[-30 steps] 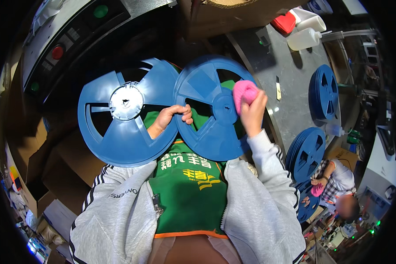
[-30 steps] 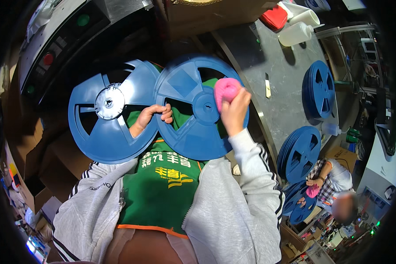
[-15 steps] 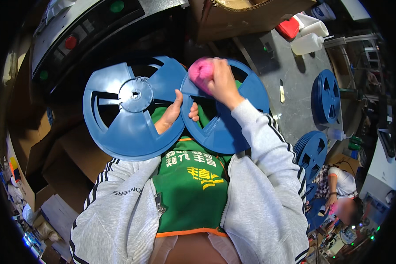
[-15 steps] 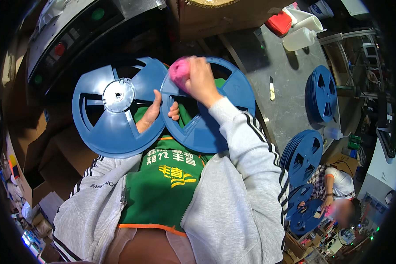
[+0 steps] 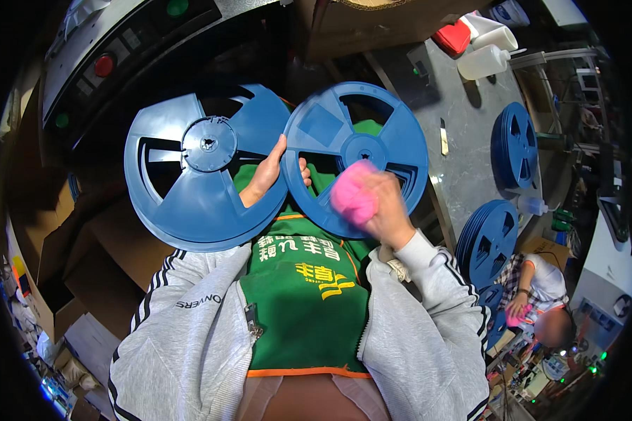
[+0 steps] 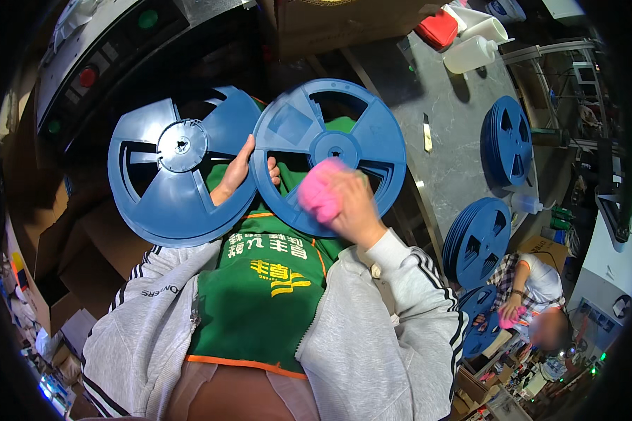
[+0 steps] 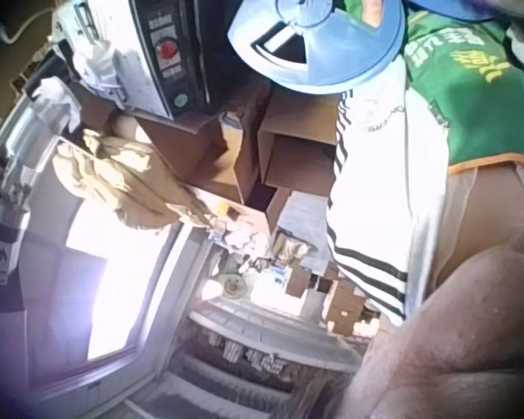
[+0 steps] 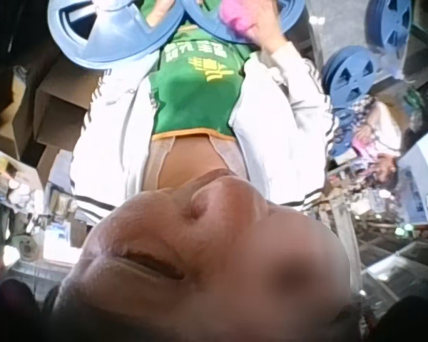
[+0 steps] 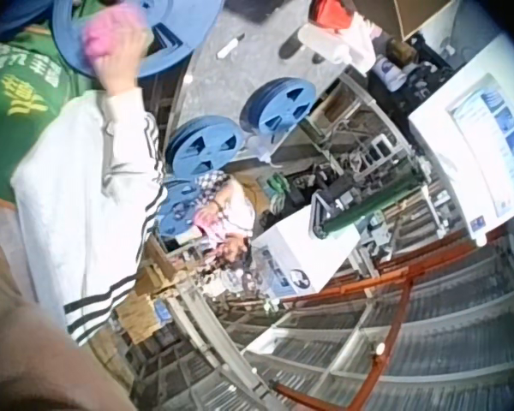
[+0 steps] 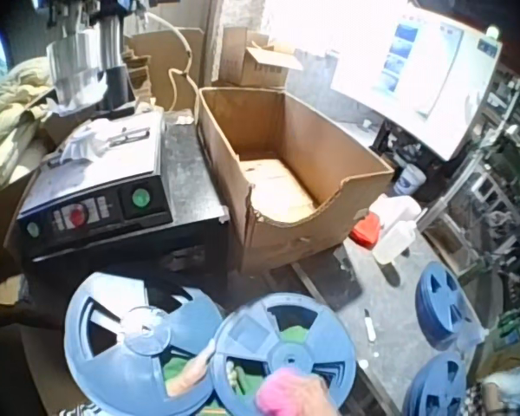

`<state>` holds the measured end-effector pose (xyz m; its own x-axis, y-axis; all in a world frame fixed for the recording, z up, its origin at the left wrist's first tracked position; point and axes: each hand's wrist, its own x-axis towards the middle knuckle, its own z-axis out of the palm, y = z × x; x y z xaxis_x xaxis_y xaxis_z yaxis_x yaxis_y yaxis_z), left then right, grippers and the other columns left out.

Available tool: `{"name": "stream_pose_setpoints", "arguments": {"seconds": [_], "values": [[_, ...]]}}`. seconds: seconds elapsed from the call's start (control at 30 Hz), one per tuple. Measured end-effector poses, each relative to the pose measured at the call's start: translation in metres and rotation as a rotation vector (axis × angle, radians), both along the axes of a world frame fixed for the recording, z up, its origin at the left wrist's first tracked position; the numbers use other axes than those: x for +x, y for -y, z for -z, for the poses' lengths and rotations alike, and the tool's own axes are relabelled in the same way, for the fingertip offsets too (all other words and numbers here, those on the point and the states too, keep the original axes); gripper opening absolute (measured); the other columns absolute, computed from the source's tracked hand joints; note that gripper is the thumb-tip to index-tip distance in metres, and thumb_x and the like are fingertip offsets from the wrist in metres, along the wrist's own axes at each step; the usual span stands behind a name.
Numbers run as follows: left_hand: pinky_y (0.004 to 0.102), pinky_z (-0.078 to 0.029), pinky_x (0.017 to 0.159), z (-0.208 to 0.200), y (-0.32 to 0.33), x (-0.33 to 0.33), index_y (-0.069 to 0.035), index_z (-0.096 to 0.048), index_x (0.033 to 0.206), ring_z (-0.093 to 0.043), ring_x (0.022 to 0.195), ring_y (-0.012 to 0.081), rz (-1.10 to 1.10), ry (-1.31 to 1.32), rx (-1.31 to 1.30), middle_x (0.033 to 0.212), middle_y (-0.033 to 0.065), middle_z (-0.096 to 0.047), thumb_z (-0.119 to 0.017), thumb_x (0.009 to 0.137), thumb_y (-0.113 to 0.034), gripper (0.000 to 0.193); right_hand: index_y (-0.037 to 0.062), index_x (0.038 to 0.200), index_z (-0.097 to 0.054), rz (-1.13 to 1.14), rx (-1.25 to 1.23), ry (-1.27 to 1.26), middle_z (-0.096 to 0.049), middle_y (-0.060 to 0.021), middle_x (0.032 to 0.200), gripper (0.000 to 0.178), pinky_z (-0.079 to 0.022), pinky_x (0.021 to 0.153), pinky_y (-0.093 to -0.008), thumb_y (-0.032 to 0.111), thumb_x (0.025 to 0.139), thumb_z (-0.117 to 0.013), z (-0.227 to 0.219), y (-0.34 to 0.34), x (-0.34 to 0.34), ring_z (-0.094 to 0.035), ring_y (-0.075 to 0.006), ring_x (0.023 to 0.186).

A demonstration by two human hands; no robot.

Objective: The person uses a utility knife to scrape edges of stacked blue plastic spools, then wipes each spool with a pink cloth. The person stacks the cleaned spools on a table in a workshop setting.

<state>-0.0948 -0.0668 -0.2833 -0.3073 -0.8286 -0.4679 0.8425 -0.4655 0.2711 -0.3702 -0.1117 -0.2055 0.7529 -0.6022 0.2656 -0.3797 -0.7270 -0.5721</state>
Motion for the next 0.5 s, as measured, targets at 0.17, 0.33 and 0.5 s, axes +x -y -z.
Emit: {"name": "stream_pose_setpoints", "arguments": {"seconds": [0.17, 0.33, 0.5], "values": [[0.0373, -0.049, 0.066, -0.010, 0.005, -0.004, -0.008, -0.057, 0.110, -0.051, 0.068, 0.0204, -0.026, 0.033, 0.030, 0.074, 0.0063, -0.053, -0.038, 0.101, -0.060, 0.056, 0.0008, 0.107, -0.051, 1.021, 0.142, 0.049, -0.051, -0.0268, 0.103, 0.036, -0.042, 0.088, -0.0484, 0.005, 0.075, -0.067, 0.024, 0.067, -0.011, -0.052, -0.0476, 0.097], [0.0320, -0.048, 0.065, -0.013, 0.000, -0.002, -0.007, -0.057, 0.101, -0.052, 0.068, 0.0182, -0.042, -0.150, 0.160, 0.077, 0.0068, -0.054, -0.058, 0.099, -0.039, 0.032, 0.0012, 0.110, -0.057, 0.176, 0.162, 0.124, -0.052, -0.0196, 0.105, 0.041, -0.045, 0.092, -0.0421, 0.002, 0.069, -0.065, 0.013, -0.001, 0.043, -0.052, -0.0398, 0.102], [0.0282, -0.047, 0.067, -0.010, -0.003, 0.003, -0.002, -0.056, 0.085, -0.050, 0.069, 0.0156, 0.037, -0.056, 0.026, 0.073, 0.0061, -0.052, -0.059, 0.097, -0.022, 0.023, -0.0027, 0.133, -0.053, 0.381, 0.704, 0.545, -0.060, -0.0160, 0.127, 0.052, -0.045, 0.101, -0.0330, 0.009, 0.084, -0.066, -0.031, -0.006, -0.012, -0.060, -0.0238, 0.114]]}}
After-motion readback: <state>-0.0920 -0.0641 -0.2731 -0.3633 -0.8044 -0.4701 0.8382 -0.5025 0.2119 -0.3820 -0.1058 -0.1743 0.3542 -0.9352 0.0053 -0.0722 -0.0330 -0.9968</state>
